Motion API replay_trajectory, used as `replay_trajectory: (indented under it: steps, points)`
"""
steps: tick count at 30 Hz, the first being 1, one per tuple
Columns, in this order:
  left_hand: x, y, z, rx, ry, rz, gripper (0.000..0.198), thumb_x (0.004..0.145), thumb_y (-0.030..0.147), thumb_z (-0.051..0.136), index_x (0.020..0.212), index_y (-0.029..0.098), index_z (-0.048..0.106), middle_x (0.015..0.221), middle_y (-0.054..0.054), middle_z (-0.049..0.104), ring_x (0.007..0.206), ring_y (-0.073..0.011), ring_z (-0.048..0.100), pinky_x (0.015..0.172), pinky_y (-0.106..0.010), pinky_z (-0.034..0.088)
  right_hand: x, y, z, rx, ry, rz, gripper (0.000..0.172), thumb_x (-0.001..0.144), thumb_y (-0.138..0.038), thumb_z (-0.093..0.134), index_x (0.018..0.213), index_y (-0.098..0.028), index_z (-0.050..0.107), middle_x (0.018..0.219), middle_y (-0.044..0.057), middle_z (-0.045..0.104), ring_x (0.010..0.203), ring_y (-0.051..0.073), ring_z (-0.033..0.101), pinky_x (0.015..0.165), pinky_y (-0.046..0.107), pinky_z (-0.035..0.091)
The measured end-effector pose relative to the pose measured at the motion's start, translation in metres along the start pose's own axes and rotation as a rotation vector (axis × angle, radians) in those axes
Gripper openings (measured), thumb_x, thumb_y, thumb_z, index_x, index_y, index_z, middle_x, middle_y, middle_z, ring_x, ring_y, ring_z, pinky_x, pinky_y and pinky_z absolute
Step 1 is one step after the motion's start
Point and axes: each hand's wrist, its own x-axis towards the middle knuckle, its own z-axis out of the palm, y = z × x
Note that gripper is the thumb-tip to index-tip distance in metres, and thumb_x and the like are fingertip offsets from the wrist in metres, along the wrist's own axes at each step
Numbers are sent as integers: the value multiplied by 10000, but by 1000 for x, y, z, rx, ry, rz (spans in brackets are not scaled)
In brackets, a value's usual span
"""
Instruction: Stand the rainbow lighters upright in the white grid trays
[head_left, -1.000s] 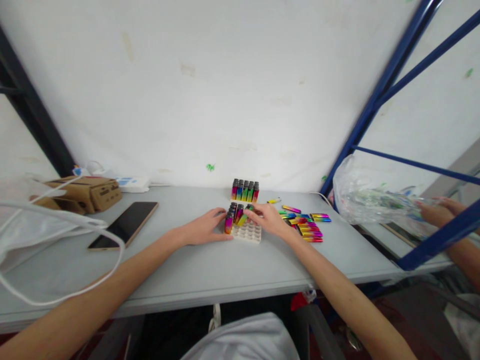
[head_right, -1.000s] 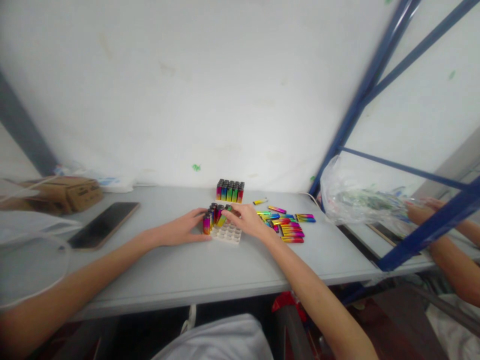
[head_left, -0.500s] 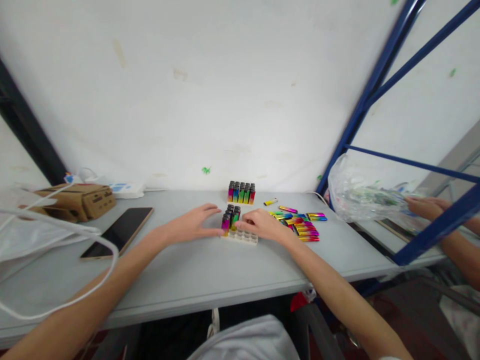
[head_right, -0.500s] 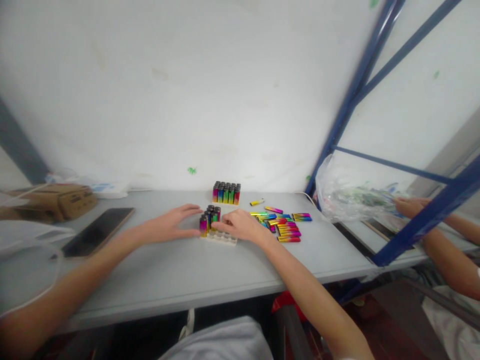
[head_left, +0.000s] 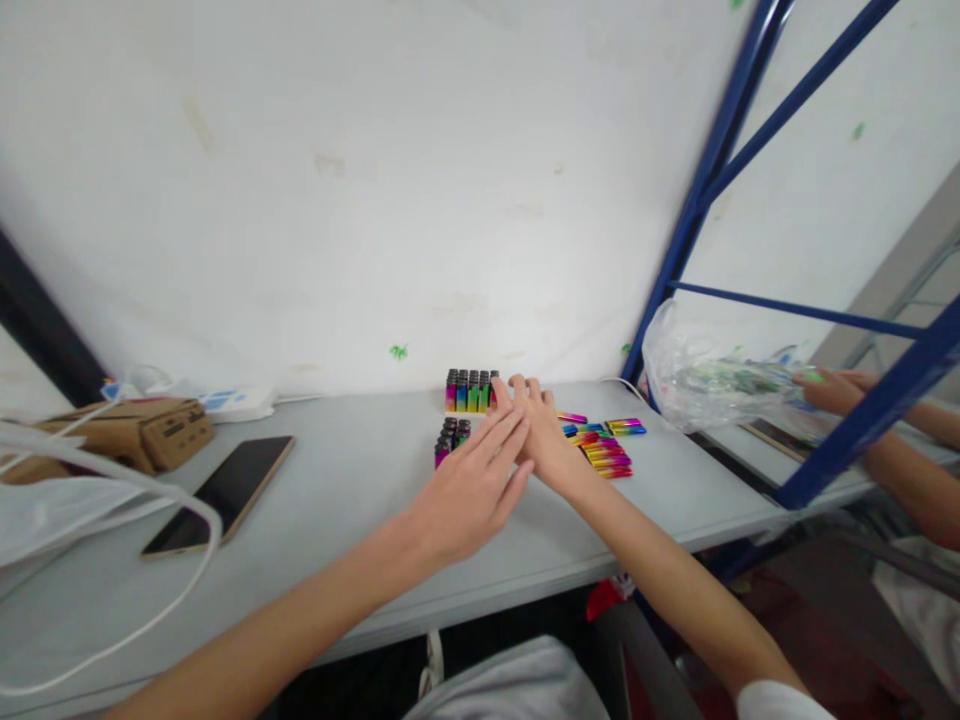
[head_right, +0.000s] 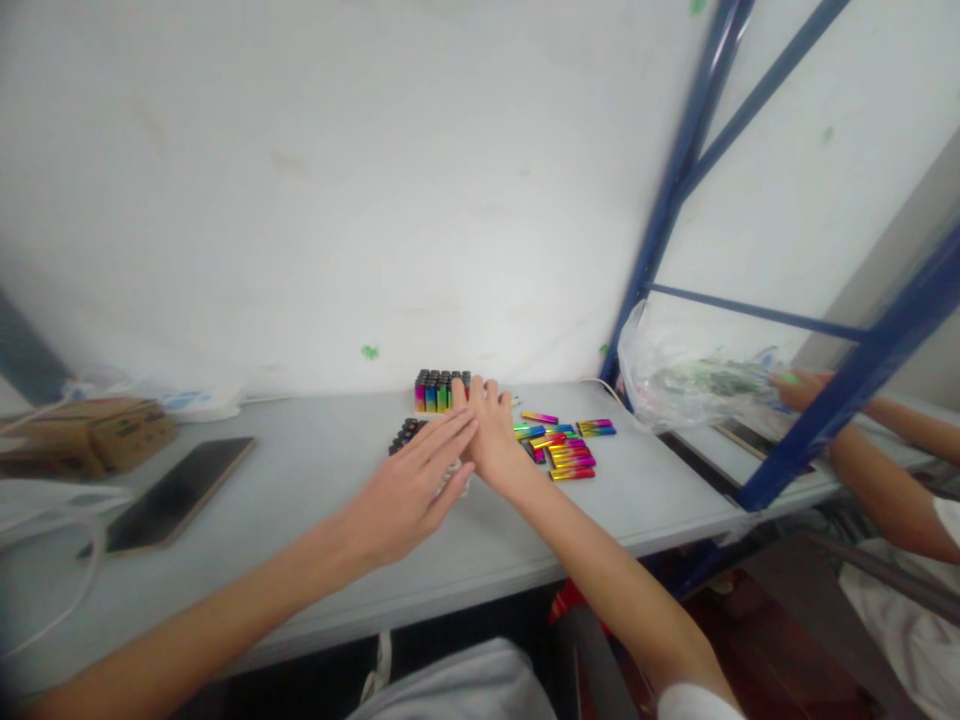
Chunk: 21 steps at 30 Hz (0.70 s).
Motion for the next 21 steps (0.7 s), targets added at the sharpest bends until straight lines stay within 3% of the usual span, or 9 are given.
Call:
replay_trajectory:
  steps: [4,7,10,17,21]
  points:
    - [9,-13,2,-165,110,-103,244,1021,180,495,1207,183,653,1233,-120,699,1223,-262,636,1097,-464,526,7,2,10,-42,66,30,553,1028,-224,407,1573,-132,402,1573,251,411,1452,416,334,1116,605,335]
    - [22,-33,3,-231,136,-243,137,951,146,556,1032,191,657,1026,-79,683,1013,-246,671,944,-446,580,5,-2,17,-38,121,-9,598,1028,-250,415,1610,-127,352,1644,242,319,1538,427,207,1198,650,189]
    - [29,-38,5,-252,119,-296,141,906,120,575,1016,181,639,1031,-76,634,991,-238,653,920,-432,577,6,-5,21,-23,144,-28,612,1028,-272,415,1613,-107,345,1656,259,294,1562,427,159,1212,687,114]
    - [16,-4,3,-371,3,-215,77,929,172,592,970,229,623,1032,-63,651,989,-236,653,956,-424,555,9,-6,30,20,138,-75,623,1022,-288,453,1610,-109,352,1655,256,310,1572,423,146,1207,733,94]
    - [24,-30,4,-329,20,-250,92,929,171,577,988,209,636,1030,-67,647,989,-237,656,927,-418,560,3,-8,30,-2,120,-83,622,1024,-257,446,1611,-80,342,1677,257,254,1580,420,116,1227,710,67]
